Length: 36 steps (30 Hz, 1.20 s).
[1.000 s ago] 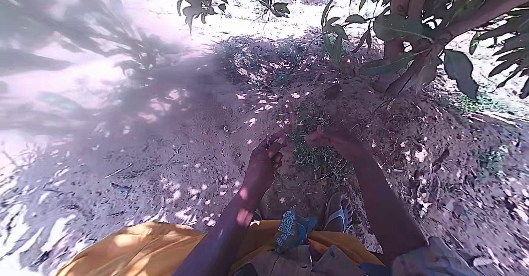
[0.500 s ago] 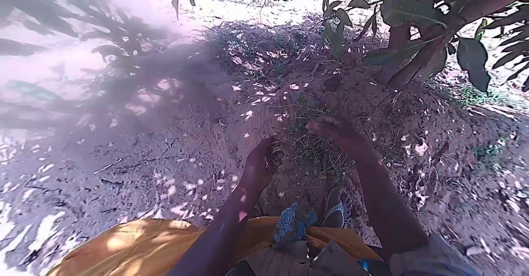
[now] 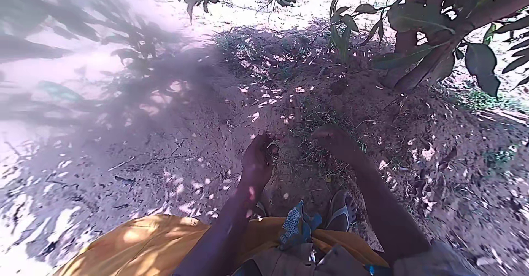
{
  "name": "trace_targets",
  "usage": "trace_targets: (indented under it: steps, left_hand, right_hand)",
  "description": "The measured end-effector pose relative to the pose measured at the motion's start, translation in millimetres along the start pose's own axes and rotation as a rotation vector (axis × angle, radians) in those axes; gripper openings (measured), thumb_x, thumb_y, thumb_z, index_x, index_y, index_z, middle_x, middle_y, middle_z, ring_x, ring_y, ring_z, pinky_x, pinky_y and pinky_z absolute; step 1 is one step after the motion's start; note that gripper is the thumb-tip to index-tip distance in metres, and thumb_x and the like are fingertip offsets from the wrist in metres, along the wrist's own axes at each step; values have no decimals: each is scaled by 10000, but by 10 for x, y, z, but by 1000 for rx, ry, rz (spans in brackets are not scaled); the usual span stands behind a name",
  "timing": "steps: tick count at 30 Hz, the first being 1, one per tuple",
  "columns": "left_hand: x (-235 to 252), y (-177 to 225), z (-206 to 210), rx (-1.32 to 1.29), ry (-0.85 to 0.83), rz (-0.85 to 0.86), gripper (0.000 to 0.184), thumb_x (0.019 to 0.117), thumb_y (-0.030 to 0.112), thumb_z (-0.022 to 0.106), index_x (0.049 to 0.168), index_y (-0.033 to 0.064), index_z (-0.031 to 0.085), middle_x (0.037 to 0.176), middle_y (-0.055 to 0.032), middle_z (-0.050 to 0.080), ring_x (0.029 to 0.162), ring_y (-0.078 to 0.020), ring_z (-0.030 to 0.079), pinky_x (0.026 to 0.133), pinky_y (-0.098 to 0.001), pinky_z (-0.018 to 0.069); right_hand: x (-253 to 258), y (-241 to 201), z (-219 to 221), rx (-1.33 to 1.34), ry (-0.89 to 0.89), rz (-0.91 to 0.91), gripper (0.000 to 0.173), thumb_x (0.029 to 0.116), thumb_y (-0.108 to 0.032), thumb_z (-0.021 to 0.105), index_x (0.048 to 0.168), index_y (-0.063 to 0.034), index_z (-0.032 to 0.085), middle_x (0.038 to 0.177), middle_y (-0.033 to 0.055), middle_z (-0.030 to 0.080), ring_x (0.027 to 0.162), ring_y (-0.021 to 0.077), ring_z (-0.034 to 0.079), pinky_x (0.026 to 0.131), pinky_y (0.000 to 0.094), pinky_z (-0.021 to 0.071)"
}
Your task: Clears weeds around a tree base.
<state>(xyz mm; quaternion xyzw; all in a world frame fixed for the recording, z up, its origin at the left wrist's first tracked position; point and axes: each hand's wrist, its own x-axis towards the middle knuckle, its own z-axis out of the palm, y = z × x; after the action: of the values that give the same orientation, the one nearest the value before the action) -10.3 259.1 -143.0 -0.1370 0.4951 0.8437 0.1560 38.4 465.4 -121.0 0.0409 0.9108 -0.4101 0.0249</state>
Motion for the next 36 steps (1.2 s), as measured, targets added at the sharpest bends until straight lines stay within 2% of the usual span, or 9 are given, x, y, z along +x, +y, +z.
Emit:
trace_targets:
  steps: [3, 8, 13, 17, 20, 24, 26, 30, 36]
  left_hand:
    - [43, 36, -49, 71, -8, 102, 325, 1130, 209, 309, 967, 95, 566, 787, 20, 642, 504, -2, 503, 465, -129, 418]
    - [-36, -75, -10, 388, -179, 232, 268, 1090, 85, 416, 959, 39, 645, 801, 32, 673, 483, 24, 438, 471, -117, 373]
    - [-85, -169, 17, 619, -348, 351, 219, 1052, 78, 489, 927, 66, 669, 776, 100, 643, 531, 75, 428, 507, -102, 350]
    - [-80, -247, -28, 824, -455, 467, 207, 1040, 157, 541, 961, 44, 695, 793, 101, 629, 652, 103, 497, 608, -96, 393]
    - [-111, -282, -20, 1024, -515, 523, 260, 1029, 215, 559, 935, 17, 699, 831, 42, 588, 705, 52, 489, 656, -141, 400]
    - [-135, -261, -11, 1122, -521, 526, 305, 1047, 226, 540, 991, -21, 710, 908, -49, 601, 783, -57, 529, 725, -241, 430]
    - [-85, -238, -60, 997, -450, 543, 306, 1064, 193, 493, 1095, -12, 718, 964, -19, 682, 771, 14, 559, 726, -173, 452]
    - [-20, -95, -54, 537, -253, 343, 308, 1091, 83, 382, 1041, 16, 678, 812, 65, 689, 498, 64, 422, 488, -109, 354]
    - [-81, -130, -32, 555, -357, 249, 257, 1073, 60, 433, 1056, 17, 686, 793, 71, 671, 507, 65, 433, 495, -102, 369]
  right_hand:
    - [-28, 95, -309, -200, 260, 101, 181, 1008, -78, 641, 1129, -38, 770, 1155, 205, 656, 1037, 346, 623, 927, 539, 486]
    - [-109, 180, -449, -104, 440, -91, 240, 1049, -76, 546, 1184, -58, 744, 974, 113, 737, 744, 193, 655, 699, 408, 537]
    - [-89, 118, -165, 38, 222, -402, 343, 986, -7, 465, 1158, -18, 761, 1167, 116, 753, 998, 177, 708, 854, 370, 553]
    - [-98, -58, 50, 152, 70, -281, 290, 1044, -144, 545, 1195, 14, 735, 1183, 140, 734, 1061, 171, 688, 930, 359, 535]
    - [-69, -130, 186, 244, 59, -139, 228, 1036, -150, 591, 965, 16, 729, 788, 17, 644, 699, 16, 551, 675, 204, 448]
    - [-42, -177, 200, 340, 42, 15, 244, 1012, -124, 631, 806, -3, 680, 666, -33, 564, 621, -11, 520, 631, 175, 438]
    - [-1, -119, 185, 371, 152, 47, 205, 1010, -117, 638, 859, 10, 696, 727, -4, 606, 680, 21, 538, 672, 212, 440]
    - [29, 11, 69, 506, 320, 48, 188, 1039, -74, 566, 1049, 45, 711, 980, 112, 765, 895, 113, 721, 845, 291, 559]
    - [39, -91, 243, 560, 114, 62, 244, 1059, -87, 529, 1164, 46, 705, 1082, 115, 730, 963, 98, 675, 901, 270, 532]
